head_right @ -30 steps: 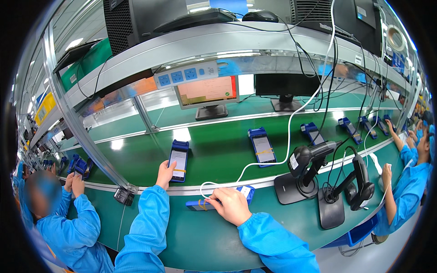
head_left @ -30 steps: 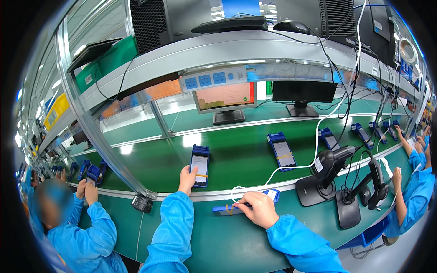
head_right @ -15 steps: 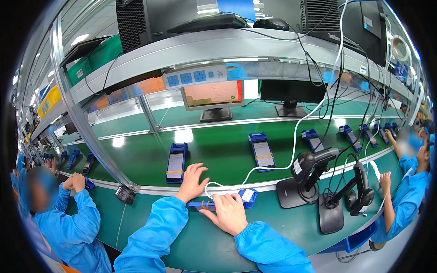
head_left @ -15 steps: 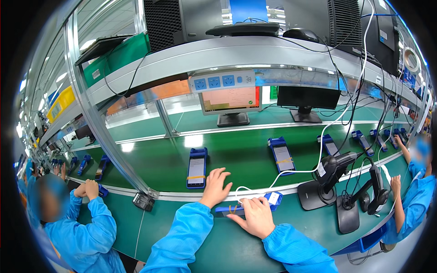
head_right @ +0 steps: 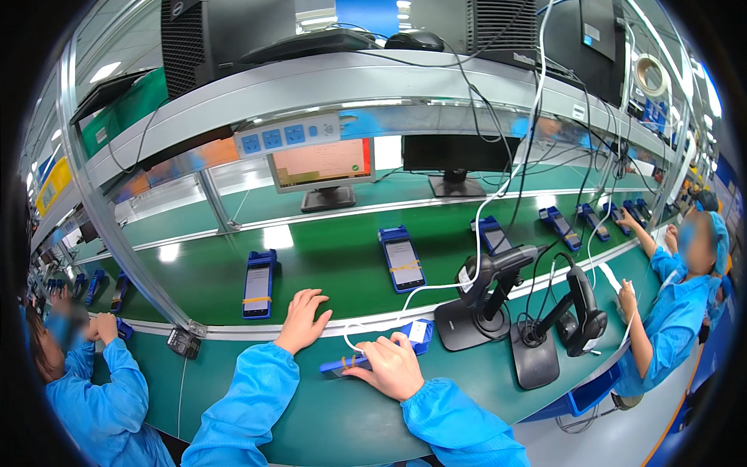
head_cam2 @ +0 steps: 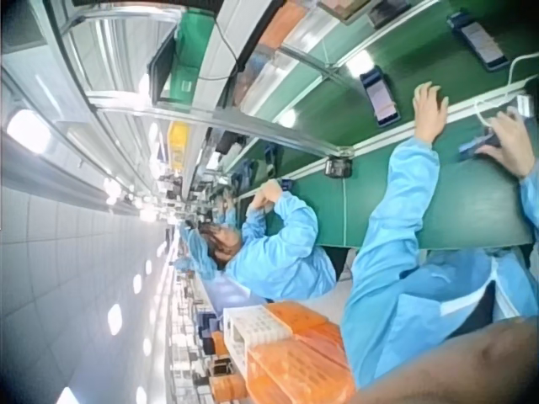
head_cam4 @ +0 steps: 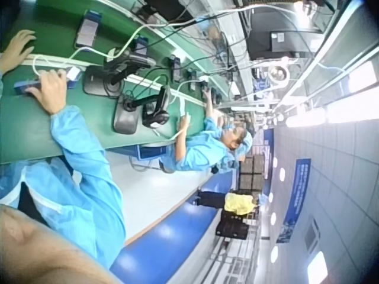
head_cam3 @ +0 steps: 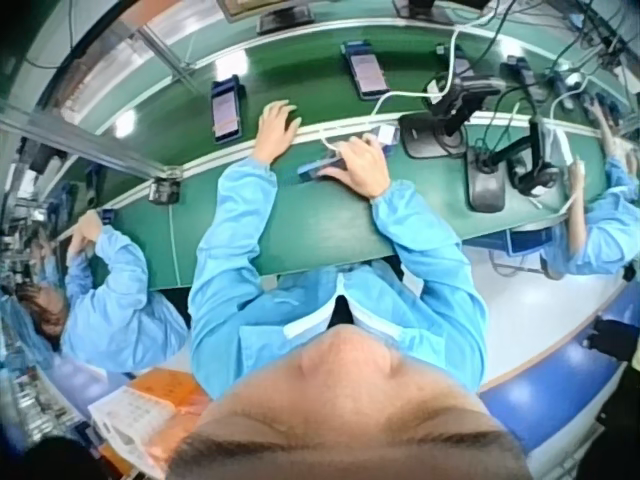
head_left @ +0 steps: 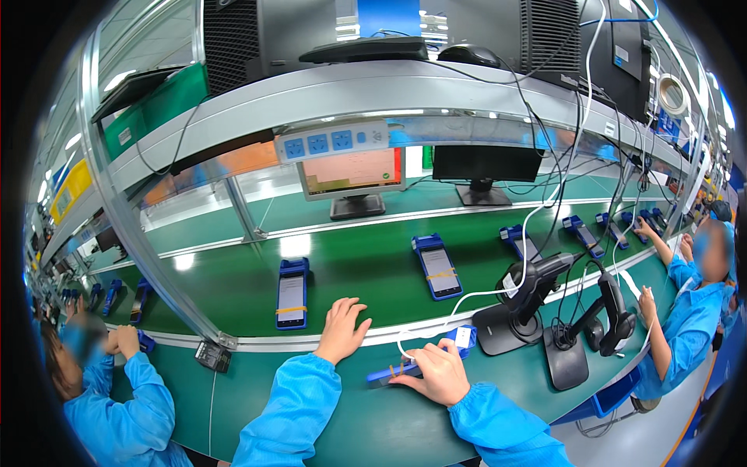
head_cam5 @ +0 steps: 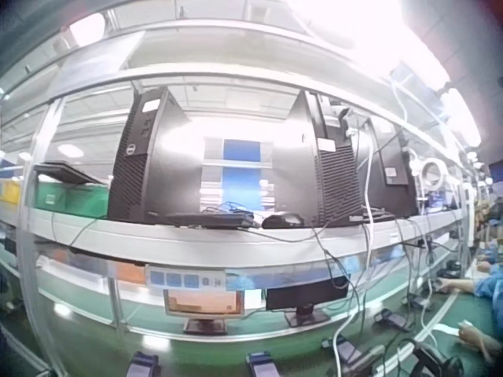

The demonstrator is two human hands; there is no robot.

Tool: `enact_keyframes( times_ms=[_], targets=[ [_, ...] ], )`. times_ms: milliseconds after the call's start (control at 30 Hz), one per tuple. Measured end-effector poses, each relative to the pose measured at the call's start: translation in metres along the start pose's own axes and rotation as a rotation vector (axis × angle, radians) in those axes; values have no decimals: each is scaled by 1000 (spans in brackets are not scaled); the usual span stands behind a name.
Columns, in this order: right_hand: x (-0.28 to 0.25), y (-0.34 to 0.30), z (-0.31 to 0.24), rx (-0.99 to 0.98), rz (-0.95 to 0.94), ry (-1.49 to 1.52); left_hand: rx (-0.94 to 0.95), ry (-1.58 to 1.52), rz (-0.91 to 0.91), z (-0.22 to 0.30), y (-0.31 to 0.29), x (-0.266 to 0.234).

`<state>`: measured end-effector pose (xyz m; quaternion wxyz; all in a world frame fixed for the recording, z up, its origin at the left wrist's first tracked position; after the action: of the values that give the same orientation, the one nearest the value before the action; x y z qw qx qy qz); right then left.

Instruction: Assembling and testing industrial handheld devices on a production line.

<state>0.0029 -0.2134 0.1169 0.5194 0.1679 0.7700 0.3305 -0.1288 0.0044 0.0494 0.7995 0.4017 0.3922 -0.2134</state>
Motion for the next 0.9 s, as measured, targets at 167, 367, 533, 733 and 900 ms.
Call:
enact_keyframes(
  times_ms=[167,367,533,733,900],
  targets=[
    [-21,-1,32,16,69,-55,-20,-4,-8,5,1,-1],
    [-34,0,62,106,3,-99,-24,3,-25,6,1,-1],
    [-41,3,69,111,46,-104,-19,4,-28,7,3,-2],
    [-39,6,63,93,42,-103,-14,-16,-19,9,6,-3],
    [-32,0,44,69,47,-67,-20,-118,-20,17,25,22]
  ],
)
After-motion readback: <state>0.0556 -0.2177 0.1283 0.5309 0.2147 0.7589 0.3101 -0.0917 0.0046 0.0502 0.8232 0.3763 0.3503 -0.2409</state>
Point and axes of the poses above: each hand's wrist, its own y-axis towards the middle knuckle, its own x-axis out of the palm, z = x × y, the point moved 7 cm from there along y, towards the middle knuckle, and after that the axes turned 1 degree about -z, right-handed, at the moved point
